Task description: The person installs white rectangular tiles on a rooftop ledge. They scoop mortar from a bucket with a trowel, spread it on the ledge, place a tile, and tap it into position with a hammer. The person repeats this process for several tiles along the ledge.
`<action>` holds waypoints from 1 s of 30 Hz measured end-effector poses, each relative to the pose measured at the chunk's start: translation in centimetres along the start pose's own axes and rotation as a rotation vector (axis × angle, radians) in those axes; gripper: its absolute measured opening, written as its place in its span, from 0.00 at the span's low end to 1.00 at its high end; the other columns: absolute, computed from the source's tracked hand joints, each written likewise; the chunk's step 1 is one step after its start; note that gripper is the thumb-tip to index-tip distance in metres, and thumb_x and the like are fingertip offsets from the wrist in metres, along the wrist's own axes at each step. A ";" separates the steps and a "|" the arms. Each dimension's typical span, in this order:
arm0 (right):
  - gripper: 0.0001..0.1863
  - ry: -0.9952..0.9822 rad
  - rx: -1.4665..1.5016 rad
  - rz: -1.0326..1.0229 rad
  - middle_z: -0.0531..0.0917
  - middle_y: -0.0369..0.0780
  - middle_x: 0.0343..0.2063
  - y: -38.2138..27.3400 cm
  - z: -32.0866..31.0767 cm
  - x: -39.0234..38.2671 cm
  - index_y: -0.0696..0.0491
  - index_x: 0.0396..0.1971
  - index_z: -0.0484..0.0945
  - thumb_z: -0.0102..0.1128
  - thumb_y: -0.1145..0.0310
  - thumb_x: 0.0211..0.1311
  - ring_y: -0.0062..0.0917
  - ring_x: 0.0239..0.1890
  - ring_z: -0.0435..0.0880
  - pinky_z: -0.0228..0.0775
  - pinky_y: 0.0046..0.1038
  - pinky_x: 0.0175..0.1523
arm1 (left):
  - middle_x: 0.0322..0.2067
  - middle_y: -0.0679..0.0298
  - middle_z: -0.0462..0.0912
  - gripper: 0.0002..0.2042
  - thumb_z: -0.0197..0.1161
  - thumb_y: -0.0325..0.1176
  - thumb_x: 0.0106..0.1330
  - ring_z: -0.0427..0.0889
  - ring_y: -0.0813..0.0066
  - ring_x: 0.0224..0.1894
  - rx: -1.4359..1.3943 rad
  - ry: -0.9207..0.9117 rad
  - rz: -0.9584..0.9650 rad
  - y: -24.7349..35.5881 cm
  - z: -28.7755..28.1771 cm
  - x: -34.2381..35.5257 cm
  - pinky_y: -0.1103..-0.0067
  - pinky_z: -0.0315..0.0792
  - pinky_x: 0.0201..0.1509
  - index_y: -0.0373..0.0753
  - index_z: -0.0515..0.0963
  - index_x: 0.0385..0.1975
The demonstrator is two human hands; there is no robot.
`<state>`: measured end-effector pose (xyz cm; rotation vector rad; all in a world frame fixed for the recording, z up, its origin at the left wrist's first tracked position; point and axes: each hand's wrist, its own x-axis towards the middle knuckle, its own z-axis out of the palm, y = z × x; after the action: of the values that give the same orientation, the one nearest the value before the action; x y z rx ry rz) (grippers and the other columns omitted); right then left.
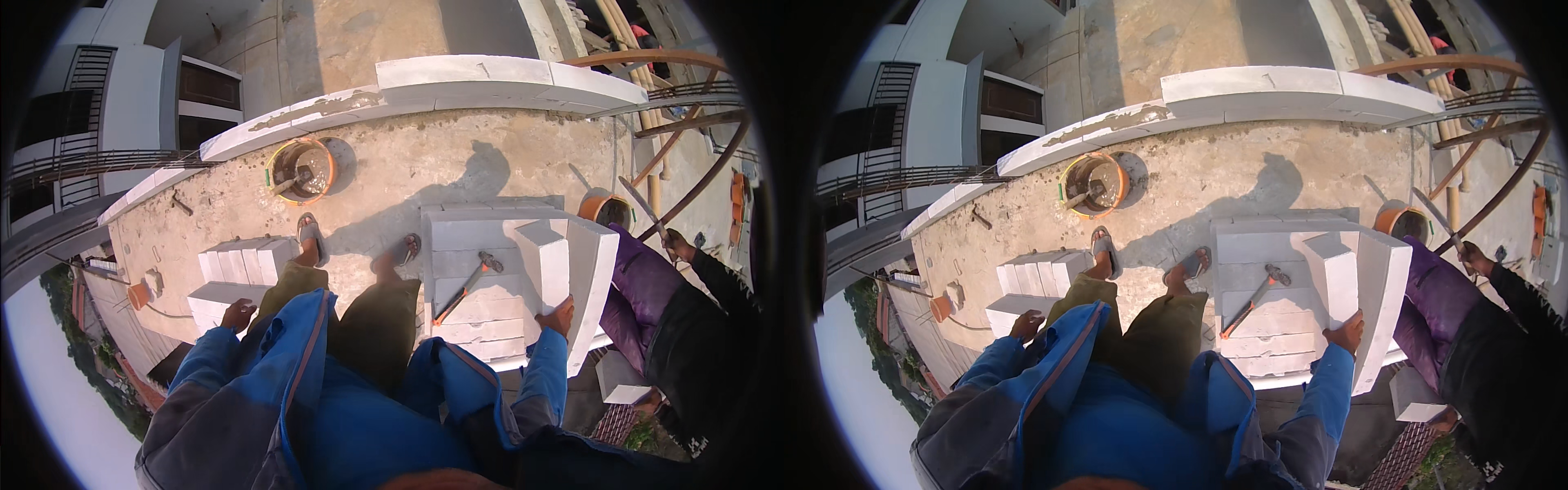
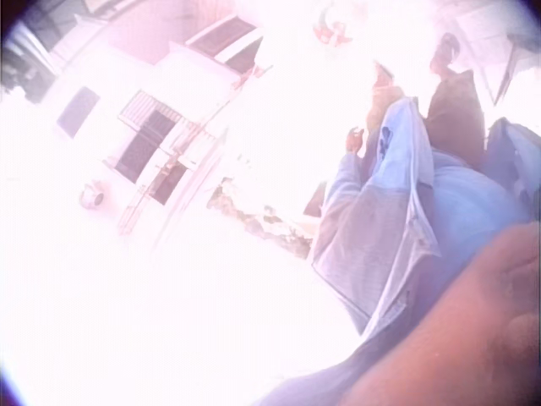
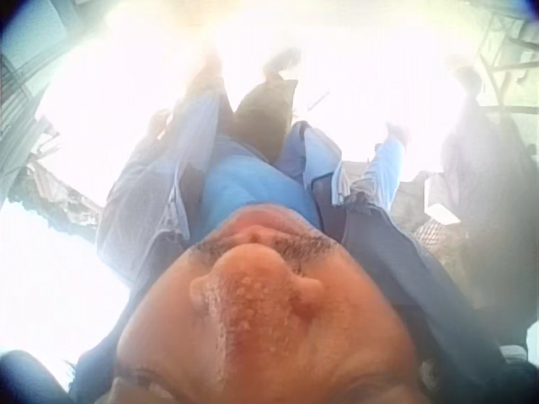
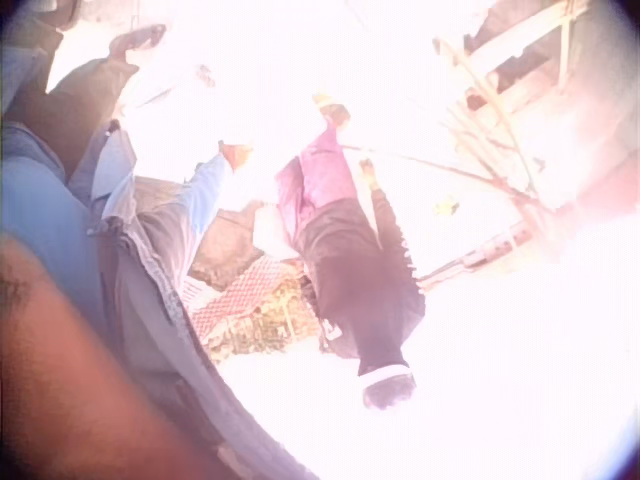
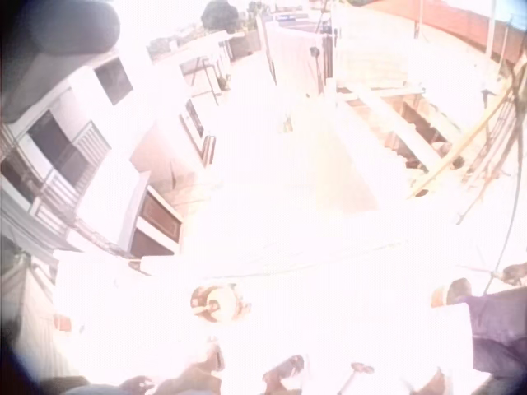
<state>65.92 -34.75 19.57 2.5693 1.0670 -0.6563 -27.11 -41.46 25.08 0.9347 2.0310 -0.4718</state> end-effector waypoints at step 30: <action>0.49 0.086 0.578 -1.046 0.75 0.56 0.64 -20.8 -5.0 -24.0 0.59 0.67 0.65 0.86 0.64 0.47 0.56 0.69 0.73 0.69 0.49 0.73 | 0.60 0.50 0.77 0.50 0.86 0.43 0.46 0.75 0.46 0.64 0.394 0.290 1.710 40.4 -13.1 -25.0 0.56 0.66 0.67 0.39 0.72 0.74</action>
<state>37.44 -32.66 34.34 2.2672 2.5926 -1.2147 5.94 -18.22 53.25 2.5603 0.6913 0.2739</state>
